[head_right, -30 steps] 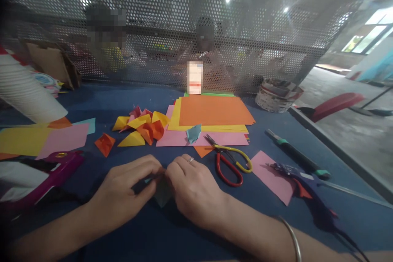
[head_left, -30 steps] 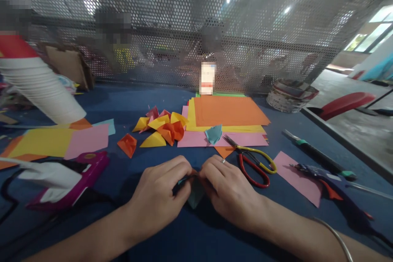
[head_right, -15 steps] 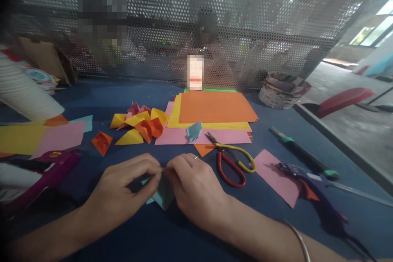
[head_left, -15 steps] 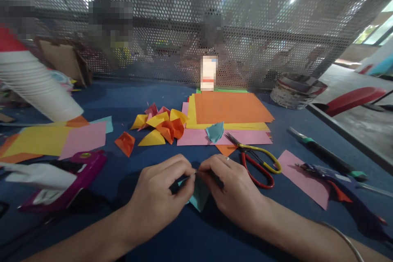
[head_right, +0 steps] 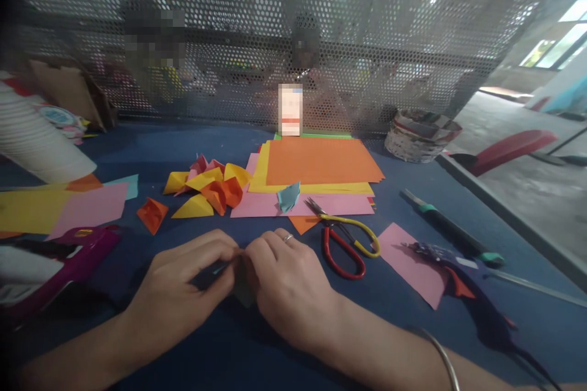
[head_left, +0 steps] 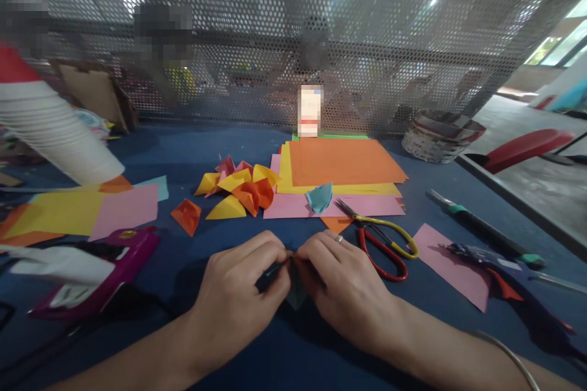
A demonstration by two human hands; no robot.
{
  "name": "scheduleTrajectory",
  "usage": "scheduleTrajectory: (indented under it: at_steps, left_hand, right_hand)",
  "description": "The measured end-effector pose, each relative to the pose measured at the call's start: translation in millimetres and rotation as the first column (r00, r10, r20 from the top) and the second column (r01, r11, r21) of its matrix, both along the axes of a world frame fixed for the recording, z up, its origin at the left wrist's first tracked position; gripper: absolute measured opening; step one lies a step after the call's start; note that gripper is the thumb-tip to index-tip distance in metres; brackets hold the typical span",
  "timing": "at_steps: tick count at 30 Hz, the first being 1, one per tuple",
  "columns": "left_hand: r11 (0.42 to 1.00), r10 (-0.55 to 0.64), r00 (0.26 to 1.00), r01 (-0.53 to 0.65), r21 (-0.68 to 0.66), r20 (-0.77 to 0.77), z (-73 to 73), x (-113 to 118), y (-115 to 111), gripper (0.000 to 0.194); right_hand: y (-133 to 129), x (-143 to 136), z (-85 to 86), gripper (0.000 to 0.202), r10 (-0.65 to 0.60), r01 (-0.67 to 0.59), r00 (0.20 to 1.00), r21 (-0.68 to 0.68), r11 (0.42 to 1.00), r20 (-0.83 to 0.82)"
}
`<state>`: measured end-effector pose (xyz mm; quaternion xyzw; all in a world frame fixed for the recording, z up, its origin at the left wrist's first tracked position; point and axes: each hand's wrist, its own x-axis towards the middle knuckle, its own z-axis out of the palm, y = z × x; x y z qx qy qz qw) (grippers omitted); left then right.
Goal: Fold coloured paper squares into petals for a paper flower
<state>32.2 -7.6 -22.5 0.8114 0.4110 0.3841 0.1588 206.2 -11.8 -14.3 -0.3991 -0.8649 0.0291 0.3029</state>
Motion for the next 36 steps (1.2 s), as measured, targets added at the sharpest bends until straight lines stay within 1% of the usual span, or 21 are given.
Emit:
scheduleTrajectory:
  at_steps: [4,7,9,10,12,13,14,15,17,18,19,20,21,22,24,27,29,30,32,33,36]
  left_hand:
    - [0.995,-0.046,0.998,0.050,-0.081,0.049,2.7,1,-2,0.018]
    - [0.981,-0.100,0.989,0.116,-0.155,0.108,3.7,2,-5,0.021]
    - [0.974,-0.113,0.985,0.135,-0.181,0.127,4.0,2,-5,0.021]
    - [0.972,-0.109,0.985,0.133,-0.192,0.131,4.3,2,-4,0.021]
    - [0.968,-0.087,0.987,0.116,-0.223,0.134,5.4,2,1,0.019]
    - [0.964,-0.070,0.988,0.104,-0.246,0.140,6.2,1,4,0.018]
    - [0.957,-0.046,0.987,0.087,-0.276,0.154,7.0,0,7,0.017]
    - [0.947,-0.013,0.984,0.069,-0.314,0.177,7.7,-1,10,0.016]
    - [0.912,0.074,0.969,0.030,-0.410,0.234,8.9,-3,16,0.015]
    - [0.892,0.120,0.957,0.012,-0.452,0.263,9.2,-4,17,0.014]
    - [0.875,0.158,0.945,0.001,-0.485,0.288,9.4,-4,19,0.014]
    - [0.862,0.185,0.933,-0.004,-0.507,0.308,9.4,-5,19,0.013]
    - [0.856,0.200,0.924,-0.003,-0.518,0.326,9.2,-5,19,0.013]
    - [0.854,0.204,0.918,0.004,-0.521,0.341,8.8,-5,19,0.012]
    - [0.851,0.195,0.913,0.025,-0.525,0.359,7.7,-4,18,0.010]
    - [0.843,0.145,0.923,0.073,-0.533,0.356,5.5,-2,17,0.006]
    - [0.845,0.088,0.933,0.116,-0.522,0.349,4.3,-1,16,0.010]
    - [0.852,0.059,0.937,0.132,-0.507,0.343,4.0,0,16,0.015]
    - [0.881,0.027,0.949,0.126,-0.456,0.313,3.8,1,14,0.025]
    - [0.897,0.017,0.956,0.115,-0.426,0.294,4.0,1,13,0.026]
    - [0.923,-0.013,0.968,0.108,-0.369,0.250,4.7,1,12,0.012]
  right_hand:
    - [-5,-1,3.5,0.025,0.005,-0.017,0.990,0.085,0.996,0.138]
    - [-8,-1,5.3,0.031,0.053,-0.103,0.965,0.183,0.978,0.257]
    - [-9,0,4.5,0.034,0.076,-0.135,0.958,0.201,0.970,0.278]
    - [-8,1,3.5,0.033,0.079,-0.128,0.964,0.182,0.975,0.254]
    - [-6,3,1.8,0.028,0.052,-0.061,0.992,0.076,0.995,0.111]
    - [-4,4,1.5,0.021,0.019,-0.019,1.000,-0.022,1.000,0.008]
    - [-3,4,1.7,0.013,-0.032,0.018,0.995,-0.146,0.989,-0.096]
    - [-3,4,2.5,0.007,-0.091,0.036,0.979,-0.283,0.959,-0.184]
    - [-2,3,4.8,0.022,-0.205,0.026,0.938,-0.532,0.846,-0.279]
    - [-3,2,5.9,0.028,-0.244,0.009,0.925,-0.621,0.783,-0.293]
    - [-3,2,6.6,0.029,-0.266,-0.011,0.916,-0.681,0.732,-0.301]
    - [-4,1,6.8,0.027,-0.276,-0.031,0.910,-0.715,0.698,-0.309]
    - [-4,0,6.3,0.022,-0.281,-0.048,0.904,-0.731,0.681,-0.322]
    - [-4,0,5.3,0.017,-0.286,-0.060,0.897,-0.733,0.678,-0.337]
    - [-3,0,2.2,0.010,-0.294,-0.072,0.881,-0.719,0.691,-0.371]
    - [0,3,-1.7,0.009,-0.297,-0.053,0.867,-0.668,0.743,-0.399]
    - [2,5,-2.3,0.008,-0.281,-0.025,0.878,-0.622,0.782,-0.388]
    - [3,6,-2.1,0.007,-0.269,-0.012,0.889,-0.607,0.795,-0.371]
    - [3,6,-1.0,0.009,-0.235,0.002,0.917,-0.586,0.810,-0.322]
    - [3,6,-0.3,0.010,-0.214,0.002,0.931,-0.581,0.814,-0.297]
    - [1,5,2.2,0.013,-0.177,0.000,0.951,-0.572,0.820,-0.253]
